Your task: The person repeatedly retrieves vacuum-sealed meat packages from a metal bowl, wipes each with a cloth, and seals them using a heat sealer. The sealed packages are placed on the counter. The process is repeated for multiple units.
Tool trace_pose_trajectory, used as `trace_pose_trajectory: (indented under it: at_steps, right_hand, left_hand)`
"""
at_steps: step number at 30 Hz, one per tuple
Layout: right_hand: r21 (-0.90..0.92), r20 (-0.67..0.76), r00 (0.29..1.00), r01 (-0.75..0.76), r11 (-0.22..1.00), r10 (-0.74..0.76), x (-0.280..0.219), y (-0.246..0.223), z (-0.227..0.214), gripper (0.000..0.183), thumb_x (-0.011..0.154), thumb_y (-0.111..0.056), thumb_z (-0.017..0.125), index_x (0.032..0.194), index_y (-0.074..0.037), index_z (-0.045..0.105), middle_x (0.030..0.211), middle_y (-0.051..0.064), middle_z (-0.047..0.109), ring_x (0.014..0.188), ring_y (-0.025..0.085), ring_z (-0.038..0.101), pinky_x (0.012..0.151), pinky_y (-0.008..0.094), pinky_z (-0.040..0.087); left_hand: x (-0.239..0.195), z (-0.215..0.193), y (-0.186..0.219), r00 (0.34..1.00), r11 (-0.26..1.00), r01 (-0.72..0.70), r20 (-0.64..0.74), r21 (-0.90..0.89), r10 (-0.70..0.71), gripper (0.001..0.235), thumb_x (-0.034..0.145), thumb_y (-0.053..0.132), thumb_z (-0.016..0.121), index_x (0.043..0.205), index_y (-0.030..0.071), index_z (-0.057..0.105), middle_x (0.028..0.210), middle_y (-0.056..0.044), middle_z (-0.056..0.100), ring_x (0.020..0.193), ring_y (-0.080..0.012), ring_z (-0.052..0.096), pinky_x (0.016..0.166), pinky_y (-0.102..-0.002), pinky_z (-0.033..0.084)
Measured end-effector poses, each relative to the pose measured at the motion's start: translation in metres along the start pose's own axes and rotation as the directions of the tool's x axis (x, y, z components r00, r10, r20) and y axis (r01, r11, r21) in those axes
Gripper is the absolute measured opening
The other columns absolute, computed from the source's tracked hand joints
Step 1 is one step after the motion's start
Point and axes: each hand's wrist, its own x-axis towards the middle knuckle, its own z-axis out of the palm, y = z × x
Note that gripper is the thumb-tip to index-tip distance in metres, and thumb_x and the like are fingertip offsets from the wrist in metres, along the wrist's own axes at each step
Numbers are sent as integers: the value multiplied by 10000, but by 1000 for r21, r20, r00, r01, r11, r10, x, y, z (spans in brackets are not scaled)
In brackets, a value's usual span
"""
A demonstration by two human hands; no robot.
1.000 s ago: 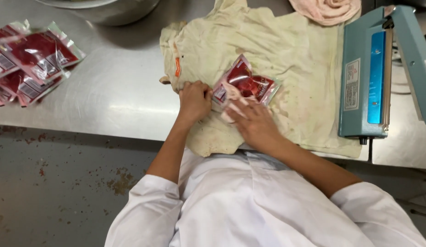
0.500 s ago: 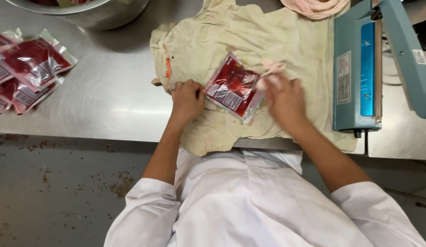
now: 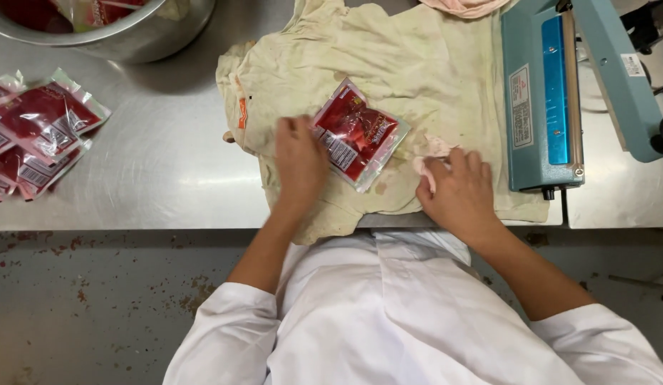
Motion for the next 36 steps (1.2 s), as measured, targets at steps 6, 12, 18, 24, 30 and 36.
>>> trace_pose_trajectory:
  at_steps: [6, 12, 18, 24, 30, 36]
  right_hand:
    - [75, -110, 994, 5, 997, 4, -2, -2, 19, 350, 868, -260, 669, 1206, -179, 706, 1238, 111, 563, 1181, 380, 503, 906, 456, 461]
    - [72, 20, 997, -79, 994, 77, 5, -5, -3, 421, 886, -315, 675, 1286, -182, 671, 1266, 105, 601, 1122, 363, 562, 845, 454, 550]
    - [308, -65, 986, -126, 943, 152, 21, -9, -9, 378, 907, -131, 686, 1276, -63, 636, 1126, 158, 569, 974, 386, 553, 824, 444, 496]
    - [367, -289, 957, 98, 925, 14, 32, -43, 0, 371, 951, -172, 648, 1304, -67, 605, 1181, 186, 537, 1002, 400, 543, 841, 463, 457]
    - [46, -68, 979, 195, 980, -192, 21, -56, -10, 425, 868, -187, 660, 1292, -184, 688, 1157, 157, 607, 978, 354, 594, 697, 419, 493]
    - [60, 45, 998, 34, 998, -37, 37, -45, 3, 358, 882, -191, 664, 1234, -158, 720, 1093, 149, 582, 947, 354, 560, 699, 422, 492]
  left_hand:
    - [-45, 14, 65, 904, 934, -339, 237, -108, 356, 244, 807, 160, 766, 956, 22, 629, 935, -141, 572, 830, -345, 685, 726, -385, 572]
    - [-34, 0, 70, 879, 924, -380, 321, 26, 353, 358, 756, 241, 846, 941, -9, 669, 882, -155, 623, 763, -335, 716, 667, -390, 594]
    - [-8, -17, 64, 820, 957, -285, 504, -52, 271, 177, 784, 83, 756, 905, -42, 722, 821, -163, 650, 718, -355, 739, 632, -451, 612]
    - [2, 27, 36, 740, 990, -25, 664, -136, 109, 175, 815, 233, 689, 868, 71, 729, 803, -143, 678, 815, -380, 741, 718, -511, 591]
    - [-2, 3, 39, 818, 964, 79, 569, -254, 83, 161, 863, 204, 654, 829, 62, 723, 746, -162, 702, 786, -412, 736, 705, -496, 589]
    - [-25, -42, 54, 875, 921, 36, 457, -388, 158, 226, 907, 193, 655, 943, -29, 675, 861, -235, 665, 857, -464, 710, 754, -511, 571]
